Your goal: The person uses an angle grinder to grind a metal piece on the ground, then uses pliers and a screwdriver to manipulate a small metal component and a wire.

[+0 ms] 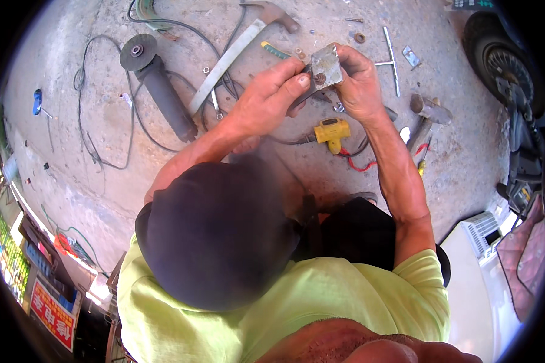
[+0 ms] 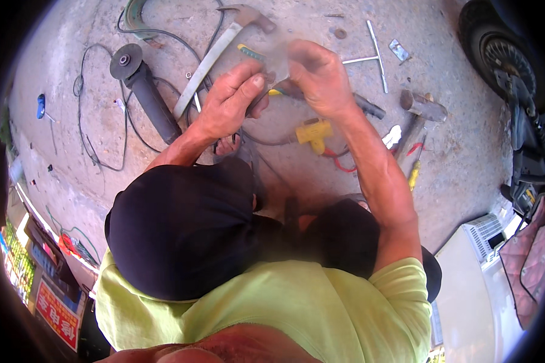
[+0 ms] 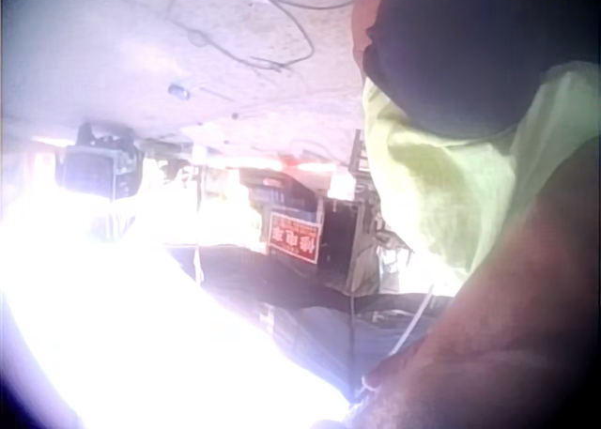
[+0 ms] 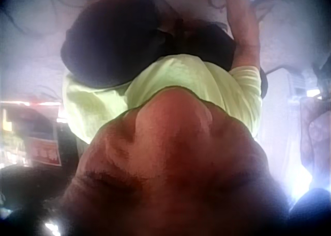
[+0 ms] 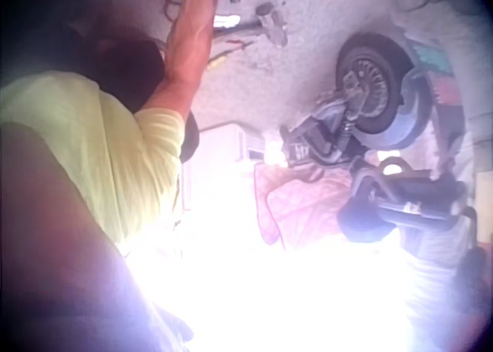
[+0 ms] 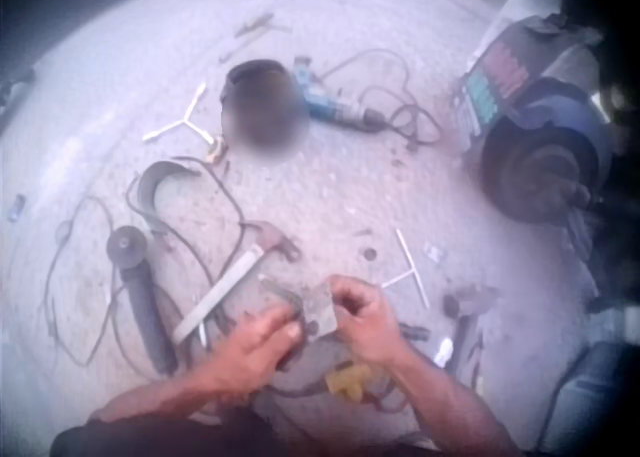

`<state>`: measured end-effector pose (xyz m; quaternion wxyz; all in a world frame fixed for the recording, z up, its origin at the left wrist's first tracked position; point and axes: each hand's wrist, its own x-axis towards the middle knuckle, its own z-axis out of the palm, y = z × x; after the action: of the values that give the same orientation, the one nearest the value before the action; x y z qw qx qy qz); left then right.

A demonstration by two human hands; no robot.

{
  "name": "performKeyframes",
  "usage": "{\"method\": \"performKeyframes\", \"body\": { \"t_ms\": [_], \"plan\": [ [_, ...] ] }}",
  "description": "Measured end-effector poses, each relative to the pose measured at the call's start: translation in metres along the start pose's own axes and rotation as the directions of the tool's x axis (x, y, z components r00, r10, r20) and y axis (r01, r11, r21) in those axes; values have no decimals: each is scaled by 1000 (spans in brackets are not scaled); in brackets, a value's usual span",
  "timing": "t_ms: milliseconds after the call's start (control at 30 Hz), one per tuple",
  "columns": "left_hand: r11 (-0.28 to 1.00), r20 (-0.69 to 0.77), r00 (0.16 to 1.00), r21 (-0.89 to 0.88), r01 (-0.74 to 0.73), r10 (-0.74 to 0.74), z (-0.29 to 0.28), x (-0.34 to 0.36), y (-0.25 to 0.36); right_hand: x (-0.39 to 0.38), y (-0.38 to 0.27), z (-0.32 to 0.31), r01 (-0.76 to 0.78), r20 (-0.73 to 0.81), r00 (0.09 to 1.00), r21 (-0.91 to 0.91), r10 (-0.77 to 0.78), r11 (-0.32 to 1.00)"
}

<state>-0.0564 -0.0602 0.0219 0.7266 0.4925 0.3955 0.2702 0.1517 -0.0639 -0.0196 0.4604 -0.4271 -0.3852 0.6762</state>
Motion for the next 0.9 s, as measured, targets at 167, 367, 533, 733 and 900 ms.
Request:
{"method": "performKeyframes", "body": {
  "t_ms": [167,367,533,733,900],
  "plan": [
    [990,25,998,129,-56,53,-6,1,-6,-2,-9,6,0,6,1000,-28,0,1000],
    [967,-14,999,251,-42,47,-7,0,10,0,-25,7,157,108,985,-276,-131,948],
    [969,20,1000,247,-4,-1,-11,0,13,6,-37,-7,317,277,940,-498,-199,807],
    [985,46,999,170,-3,-5,-7,-2,14,-1,-28,2,304,92,952,-354,-291,885],
    [976,64,997,214,-50,37,-5,-2,22,-10,-37,9,157,64,987,-223,-146,962]
  ]
}}
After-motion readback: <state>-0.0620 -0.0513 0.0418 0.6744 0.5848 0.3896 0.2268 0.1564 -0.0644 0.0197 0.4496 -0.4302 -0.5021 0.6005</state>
